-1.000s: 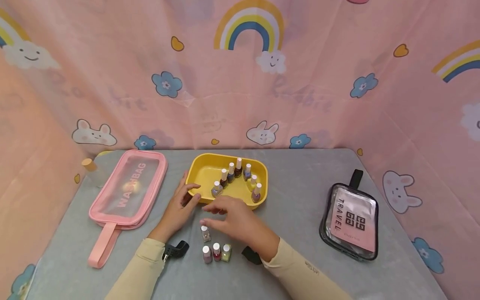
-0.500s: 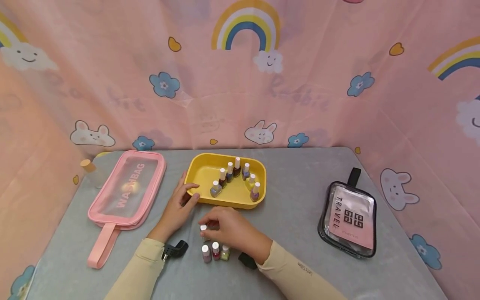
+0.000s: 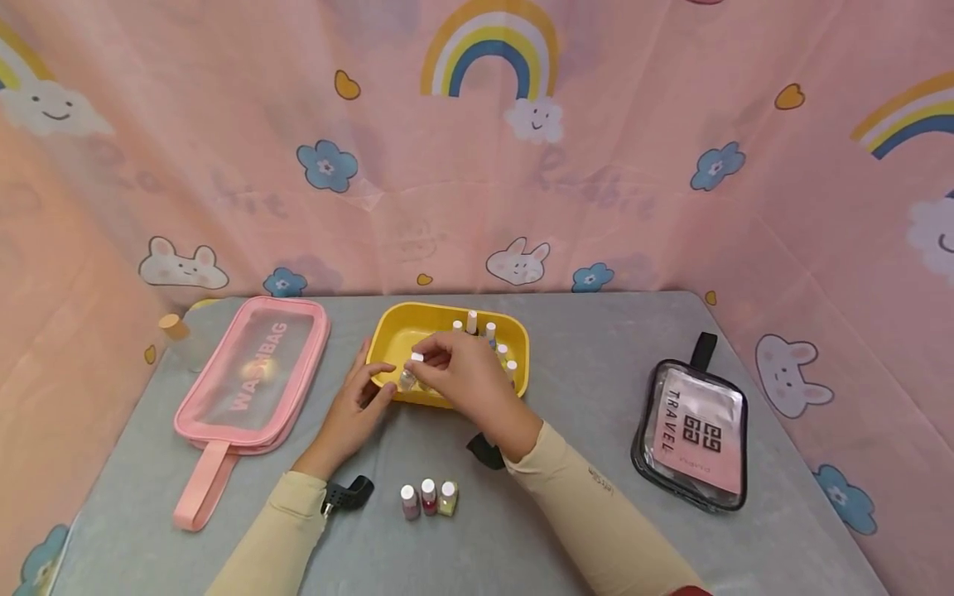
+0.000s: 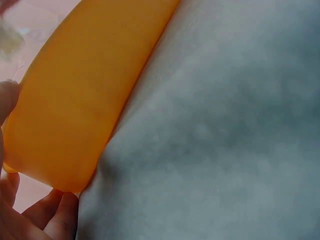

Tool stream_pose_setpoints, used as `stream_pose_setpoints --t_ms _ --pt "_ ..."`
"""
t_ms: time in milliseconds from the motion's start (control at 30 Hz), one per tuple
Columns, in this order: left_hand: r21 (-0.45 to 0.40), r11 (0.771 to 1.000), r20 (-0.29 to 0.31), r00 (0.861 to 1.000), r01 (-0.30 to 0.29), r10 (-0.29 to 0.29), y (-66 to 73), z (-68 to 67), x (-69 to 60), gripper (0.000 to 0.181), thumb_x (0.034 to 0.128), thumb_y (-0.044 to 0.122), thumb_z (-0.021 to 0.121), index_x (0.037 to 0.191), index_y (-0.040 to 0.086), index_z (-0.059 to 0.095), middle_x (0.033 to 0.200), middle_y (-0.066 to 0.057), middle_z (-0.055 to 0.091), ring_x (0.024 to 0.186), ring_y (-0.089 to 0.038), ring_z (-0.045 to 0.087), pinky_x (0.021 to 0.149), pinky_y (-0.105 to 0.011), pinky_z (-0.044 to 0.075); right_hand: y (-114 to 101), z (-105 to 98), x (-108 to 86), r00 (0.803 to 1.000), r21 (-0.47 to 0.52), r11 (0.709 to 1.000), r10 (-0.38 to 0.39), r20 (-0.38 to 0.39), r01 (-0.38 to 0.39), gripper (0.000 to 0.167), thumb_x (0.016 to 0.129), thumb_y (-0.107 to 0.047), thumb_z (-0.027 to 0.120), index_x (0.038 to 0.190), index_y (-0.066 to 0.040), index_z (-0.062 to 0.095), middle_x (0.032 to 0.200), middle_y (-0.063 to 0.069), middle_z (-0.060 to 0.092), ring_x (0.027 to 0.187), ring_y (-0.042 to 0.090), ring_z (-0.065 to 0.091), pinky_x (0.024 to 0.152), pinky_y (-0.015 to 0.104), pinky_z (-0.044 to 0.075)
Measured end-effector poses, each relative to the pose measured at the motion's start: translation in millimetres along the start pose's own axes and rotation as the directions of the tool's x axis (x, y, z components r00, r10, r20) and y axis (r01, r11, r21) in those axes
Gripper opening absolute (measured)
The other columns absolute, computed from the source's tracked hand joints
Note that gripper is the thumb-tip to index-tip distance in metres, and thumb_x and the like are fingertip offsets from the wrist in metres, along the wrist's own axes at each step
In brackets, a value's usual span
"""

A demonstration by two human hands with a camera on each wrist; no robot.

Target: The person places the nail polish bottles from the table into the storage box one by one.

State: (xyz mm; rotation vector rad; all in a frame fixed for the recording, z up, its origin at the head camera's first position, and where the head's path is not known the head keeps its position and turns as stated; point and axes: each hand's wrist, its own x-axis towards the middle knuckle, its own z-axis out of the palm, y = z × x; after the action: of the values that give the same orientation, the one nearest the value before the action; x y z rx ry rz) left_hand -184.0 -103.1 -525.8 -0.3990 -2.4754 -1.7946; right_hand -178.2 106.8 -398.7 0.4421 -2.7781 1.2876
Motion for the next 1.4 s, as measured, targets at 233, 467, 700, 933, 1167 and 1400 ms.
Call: stream_pose_setpoints --t_ms 233,467,700,933,1167,1400 --pt "0.032 0.999 0.001 1.0 -0.003 0.003 -3.6 0.5 0.4 0.032 0.1075 0.033 0.065 0.134 0.016 0.065 0.177 -0.008 0.01 0.16 -0.034 0.014 0.124 -0.056 0.024 13.3 15.3 22.5 0.995 -0.088 0.993 0.08 0.053 -0.075 0.022 0.091 -0.027 0.087 0.105 -0.011 0.08 0.09 -0.005 0.074 0.081 0.01 0.069 0.075 0.027 0.061" --pt "0.017 1.0 -0.006 1.0 -0.012 0.013 -1.6 -1.0 0.7 0.032 0.1077 0.032 0.065 0.135 0.015 0.065 0.177 -0.007 0.01 0.16 -0.033 0.016 0.123 -0.054 0.028 22.6 26.8 29.6 0.988 -0.149 0.986 0.093 0.119 -0.075 0.02 0.093 -0.027 0.085 0.105 -0.011 0.08 0.088 -0.006 0.072 0.082 0.012 0.066 0.078 0.029 0.06" --pt "0.017 1.0 -0.008 1.0 -0.017 0.017 -1.1 -0.9 1.2 0.032 0.1073 0.031 0.066 0.135 0.015 0.065 0.177 -0.01 0.011 0.16 -0.034 0.017 0.121 -0.053 0.032 28.4 33.0 33.5 0.982 -0.212 0.977 0.055 0.182 -0.015 0.02 0.093 -0.028 0.086 0.101 -0.011 0.08 0.086 -0.005 0.071 0.079 0.01 0.064 0.076 0.028 0.059" --pt "0.018 1.0 -0.008 1.0 -0.009 0.009 -0.1 -0.7 0.2 0.032 0.1077 0.031 0.065 0.135 0.015 0.065 0.177 -0.007 0.011 0.16 -0.032 0.018 0.122 -0.052 0.032 26.3 37.5 37.4 0.972 -0.29 0.957 0.064 0.227 0.005 0.022 0.093 -0.029 0.085 0.103 -0.011 0.081 0.085 -0.005 0.071 0.078 0.012 0.063 0.077 0.028 0.058" --pt "0.025 1.0 -0.004 1.0 -0.013 0.013 -0.5 -0.6 0.1 0.032 0.1075 0.031 0.066 0.135 0.016 0.065 0.177 -0.007 0.011 0.16 -0.033 0.017 0.122 -0.054 0.03 24.4 37.8 36.9 0.967 -0.361 0.932 0.054 0.248 0.04 0.027 0.093 -0.032 0.085 0.11 -0.01 0.083 0.087 -0.004 0.073 0.078 0.012 0.063 0.08 0.028 0.059" --pt "0.029 1.0 -0.008 1.0 -0.01 0.01 -0.1 -0.3 0.4 0.032 0.1075 0.031 0.066 0.136 0.016 0.065 0.177 -0.007 0.011 0.16 -0.035 0.017 0.123 -0.056 0.027 23.8 29.2 29.2 0.98 -0.313 0.949 0.035 0.195 0.028 0.029 0.095 -0.032 0.083 0.114 -0.01 0.081 0.094 -0.003 0.074 0.086 0.013 0.065 0.082 0.031 0.06"
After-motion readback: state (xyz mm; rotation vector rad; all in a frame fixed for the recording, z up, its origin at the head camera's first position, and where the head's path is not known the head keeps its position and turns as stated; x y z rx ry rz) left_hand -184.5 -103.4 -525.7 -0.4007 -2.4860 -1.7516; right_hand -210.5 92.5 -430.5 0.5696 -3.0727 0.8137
